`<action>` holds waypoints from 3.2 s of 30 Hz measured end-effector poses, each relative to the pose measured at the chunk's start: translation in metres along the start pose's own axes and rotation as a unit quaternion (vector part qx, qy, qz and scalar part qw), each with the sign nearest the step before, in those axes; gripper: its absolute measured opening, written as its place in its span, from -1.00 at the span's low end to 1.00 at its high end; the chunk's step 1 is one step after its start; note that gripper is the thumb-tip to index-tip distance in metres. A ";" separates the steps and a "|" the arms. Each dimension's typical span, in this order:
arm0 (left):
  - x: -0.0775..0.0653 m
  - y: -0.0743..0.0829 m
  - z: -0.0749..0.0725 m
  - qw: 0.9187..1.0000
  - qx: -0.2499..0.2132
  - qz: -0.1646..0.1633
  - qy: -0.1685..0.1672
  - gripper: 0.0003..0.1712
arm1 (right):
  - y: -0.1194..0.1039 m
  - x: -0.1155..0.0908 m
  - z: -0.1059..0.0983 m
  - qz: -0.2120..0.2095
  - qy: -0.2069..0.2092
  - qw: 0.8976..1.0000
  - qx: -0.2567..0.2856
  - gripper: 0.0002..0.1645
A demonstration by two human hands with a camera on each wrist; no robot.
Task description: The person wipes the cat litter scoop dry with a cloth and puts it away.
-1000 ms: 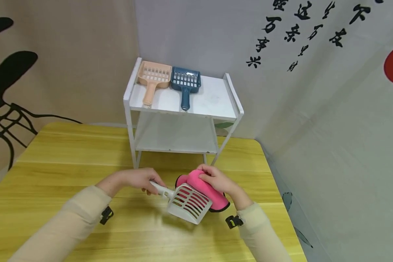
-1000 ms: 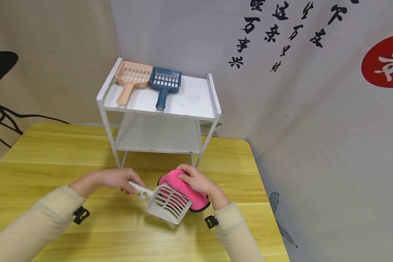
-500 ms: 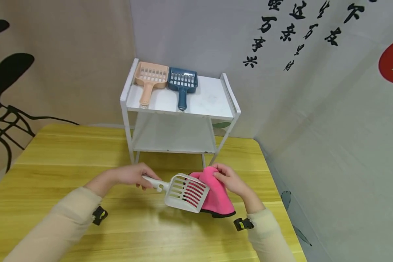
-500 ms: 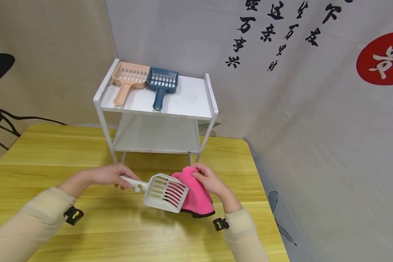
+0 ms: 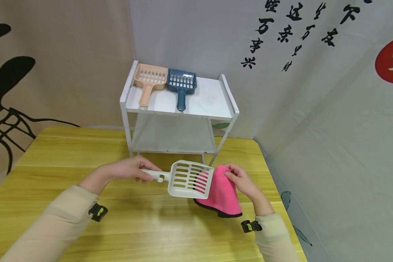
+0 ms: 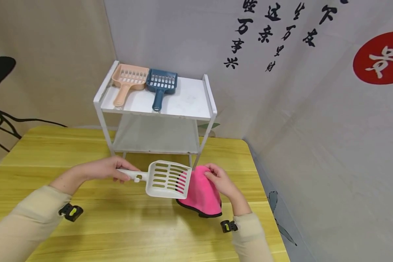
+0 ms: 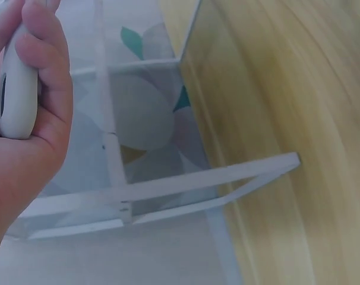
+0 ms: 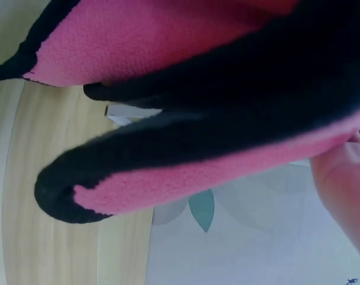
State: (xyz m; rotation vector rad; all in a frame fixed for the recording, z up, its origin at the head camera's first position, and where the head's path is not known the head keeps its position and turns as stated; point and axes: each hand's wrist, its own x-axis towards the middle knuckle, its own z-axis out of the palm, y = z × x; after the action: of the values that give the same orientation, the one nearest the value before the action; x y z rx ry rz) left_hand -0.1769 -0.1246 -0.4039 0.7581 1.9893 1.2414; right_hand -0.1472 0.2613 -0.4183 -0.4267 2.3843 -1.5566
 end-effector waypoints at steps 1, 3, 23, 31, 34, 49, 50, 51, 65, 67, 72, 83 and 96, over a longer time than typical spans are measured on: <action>0.000 0.002 0.000 1.000 0.000 0.003 0.000 -0.57 | 0.000 0.000 -0.001 -0.001 0.002 1.000 0.000 -0.75; 0.002 0.008 0.001 1.000 -0.003 0.009 0.002 -0.58 | 0.000 -0.001 -0.002 0.001 0.007 1.000 0.000 -0.74; 0.031 0.089 0.014 0.982 -0.174 0.066 0.039 -0.48 | 0.006 -0.004 0.000 -0.006 0.008 1.000 -0.026 -0.75; 0.053 0.118 0.020 0.966 -0.230 0.104 0.053 -0.47 | 0.008 -0.003 0.003 -0.015 0.018 0.999 -0.040 -0.78; 0.061 0.127 0.023 0.959 -0.254 0.110 0.069 -0.46 | 0.009 -0.004 0.004 -0.007 0.016 0.998 -0.052 -0.77; 0.085 0.160 0.025 0.912 -0.360 0.111 0.164 -0.46 | 0.011 -0.007 0.002 -0.006 -0.001 1.000 -0.028 -0.73; 0.085 0.161 0.025 0.911 -0.361 0.108 0.169 -0.46 | 0.011 -0.007 0.002 -0.005 -0.002 1.000 -0.026 -0.73; 0.086 0.163 0.025 0.909 -0.364 0.106 0.174 -0.46 | 0.011 -0.007 0.002 -0.005 -0.003 1.000 -0.024 -0.73; 0.094 0.173 0.025 0.883 -0.408 0.089 0.216 -0.51 | 0.012 -0.007 0.004 -0.003 -0.007 1.000 -0.024 -0.72; 0.093 0.174 0.025 0.875 -0.426 0.097 0.206 -0.52 | 0.012 -0.007 0.004 -0.006 -0.009 1.000 -0.024 -0.72; 0.091 0.175 0.023 0.870 -0.444 0.107 0.187 -0.42 | 0.012 -0.007 0.004 -0.012 -0.015 1.000 -0.018 -0.72; 0.098 0.177 0.018 0.881 -0.404 0.088 0.229 -0.30 | 0.011 -0.008 0.006 -0.010 -0.011 0.999 -0.039 -0.74; 0.107 0.179 0.017 0.889 -0.381 0.096 0.235 -0.30 | 0.015 -0.007 0.006 -0.019 -0.015 0.999 -0.039 -0.73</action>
State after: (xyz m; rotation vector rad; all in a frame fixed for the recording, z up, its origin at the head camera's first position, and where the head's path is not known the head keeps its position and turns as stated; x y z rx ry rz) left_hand -0.2065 0.0337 -0.2698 0.2624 1.5428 2.2953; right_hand -0.1399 0.2650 -0.4335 -0.5098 2.4335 -1.4658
